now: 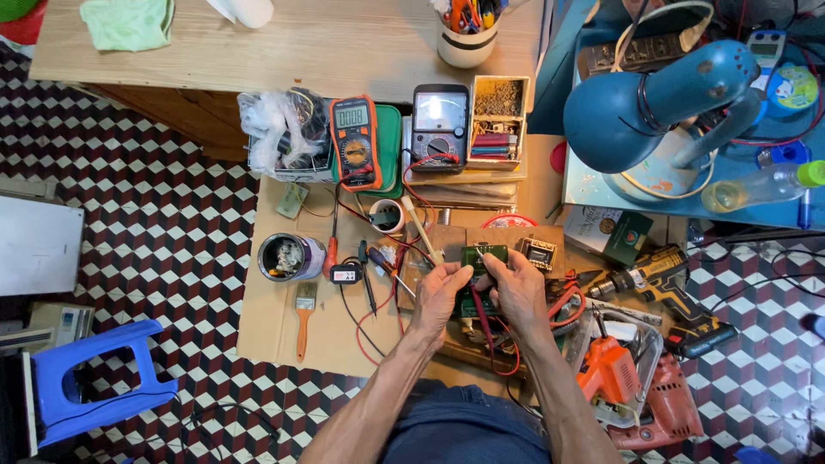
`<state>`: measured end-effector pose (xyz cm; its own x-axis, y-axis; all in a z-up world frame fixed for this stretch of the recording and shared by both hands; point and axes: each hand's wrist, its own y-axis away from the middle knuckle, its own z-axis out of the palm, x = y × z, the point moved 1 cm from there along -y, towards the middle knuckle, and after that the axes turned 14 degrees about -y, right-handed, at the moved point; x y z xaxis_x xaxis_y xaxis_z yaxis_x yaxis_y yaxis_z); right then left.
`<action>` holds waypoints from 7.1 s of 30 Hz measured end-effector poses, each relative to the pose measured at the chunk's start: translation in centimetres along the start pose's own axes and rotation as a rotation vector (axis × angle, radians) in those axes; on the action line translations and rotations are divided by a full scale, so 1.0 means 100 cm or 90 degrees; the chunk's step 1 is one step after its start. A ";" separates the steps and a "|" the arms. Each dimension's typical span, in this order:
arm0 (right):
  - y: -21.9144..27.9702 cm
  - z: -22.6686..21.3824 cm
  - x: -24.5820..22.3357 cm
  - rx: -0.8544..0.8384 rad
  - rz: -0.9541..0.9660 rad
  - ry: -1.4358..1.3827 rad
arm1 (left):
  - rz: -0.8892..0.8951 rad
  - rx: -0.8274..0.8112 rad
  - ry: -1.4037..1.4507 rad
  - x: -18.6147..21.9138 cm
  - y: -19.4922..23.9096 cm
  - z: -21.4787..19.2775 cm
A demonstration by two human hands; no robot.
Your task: The person holds a green circuit board and uses a multimeter to test electrical continuity at various points on the board. They rotate the board to access different areas and repeatedly place the multimeter probes on specific contacts while observing the meter readings.
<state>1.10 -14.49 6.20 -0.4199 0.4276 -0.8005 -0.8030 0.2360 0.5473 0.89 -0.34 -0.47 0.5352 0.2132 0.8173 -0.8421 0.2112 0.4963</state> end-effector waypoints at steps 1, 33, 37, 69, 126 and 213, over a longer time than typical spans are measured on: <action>0.003 0.001 -0.003 -0.002 -0.005 0.004 | 0.005 0.007 -0.011 0.004 0.002 0.001; 0.046 -0.009 -0.015 -0.062 -0.077 -0.114 | 0.100 0.010 -0.126 0.027 0.041 0.021; 0.045 -0.008 -0.017 -0.048 -0.065 -0.078 | 0.069 0.015 -0.111 0.026 0.042 0.023; 0.030 0.002 -0.010 -0.027 -0.026 -0.075 | 0.007 0.027 -0.075 0.020 0.034 0.017; 0.033 0.001 -0.014 -0.018 -0.007 -0.022 | -0.025 0.020 -0.029 0.016 0.031 0.011; 0.004 -0.088 -0.042 0.044 0.023 -0.002 | -0.086 -0.198 -0.075 0.034 -0.021 0.051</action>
<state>-1.18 -23.92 7.61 -0.4467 0.4389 -0.7796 -0.7567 0.2796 0.5910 4.09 -4.93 2.75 0.6142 0.0563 0.7872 -0.6937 0.5141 0.5045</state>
